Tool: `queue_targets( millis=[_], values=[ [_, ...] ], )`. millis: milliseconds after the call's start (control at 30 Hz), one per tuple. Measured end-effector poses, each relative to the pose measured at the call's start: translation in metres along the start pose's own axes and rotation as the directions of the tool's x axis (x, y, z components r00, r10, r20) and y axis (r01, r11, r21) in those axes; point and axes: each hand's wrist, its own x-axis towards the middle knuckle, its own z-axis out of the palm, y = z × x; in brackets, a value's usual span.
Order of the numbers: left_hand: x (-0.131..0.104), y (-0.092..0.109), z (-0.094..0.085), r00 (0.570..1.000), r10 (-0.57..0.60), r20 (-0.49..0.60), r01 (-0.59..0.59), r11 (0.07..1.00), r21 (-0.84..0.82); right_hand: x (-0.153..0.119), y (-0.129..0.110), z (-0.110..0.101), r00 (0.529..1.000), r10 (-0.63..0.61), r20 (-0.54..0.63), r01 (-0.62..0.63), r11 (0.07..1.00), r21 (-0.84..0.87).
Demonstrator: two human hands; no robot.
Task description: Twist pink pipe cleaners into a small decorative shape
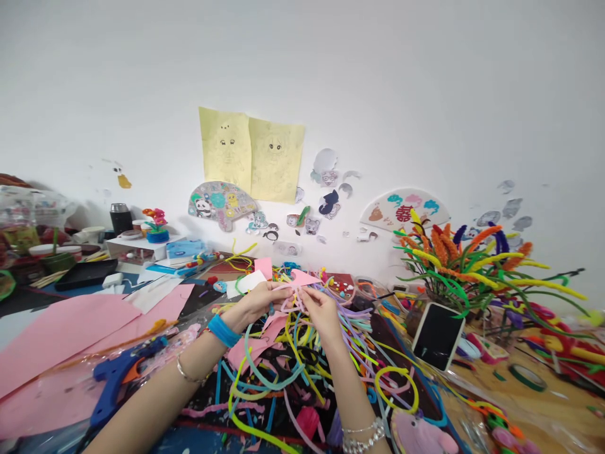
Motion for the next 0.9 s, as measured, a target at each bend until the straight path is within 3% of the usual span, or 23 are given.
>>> queue_targets(
  millis=[167, 400, 567, 800, 900],
  values=[
    [0.002, -0.007, -0.003, 1.0, 0.012, -0.016, -0.011, 1.0, 0.009, -0.004, -0.007, 0.005, 0.999, -0.016, 0.045, 0.016, 1.0, 0.004],
    [0.005, -0.016, -0.002, 0.995, 0.091, -0.027, -0.089, 0.993, 0.084, -0.004, -0.007, 0.007, 0.999, -0.042, -0.015, 0.043, 0.999, 0.012],
    [0.004, -0.016, 0.001, 0.992, 0.122, -0.033, -0.116, 0.984, 0.135, -0.004, -0.006, 0.01, 0.998, -0.06, -0.007, 0.06, 0.998, 0.032],
    [0.0, -0.014, 0.007, 0.992, 0.129, 0.001, -0.126, 0.965, 0.231, 0.0, 0.001, 0.004, 0.993, -0.023, -0.112, 0.031, 0.997, 0.072],
    [-0.002, -0.011, 0.009, 0.99, 0.141, 0.028, -0.143, 0.949, 0.28, 0.001, 0.002, 0.003, 0.995, -0.01, -0.104, 0.02, 0.995, 0.093]
  ],
)
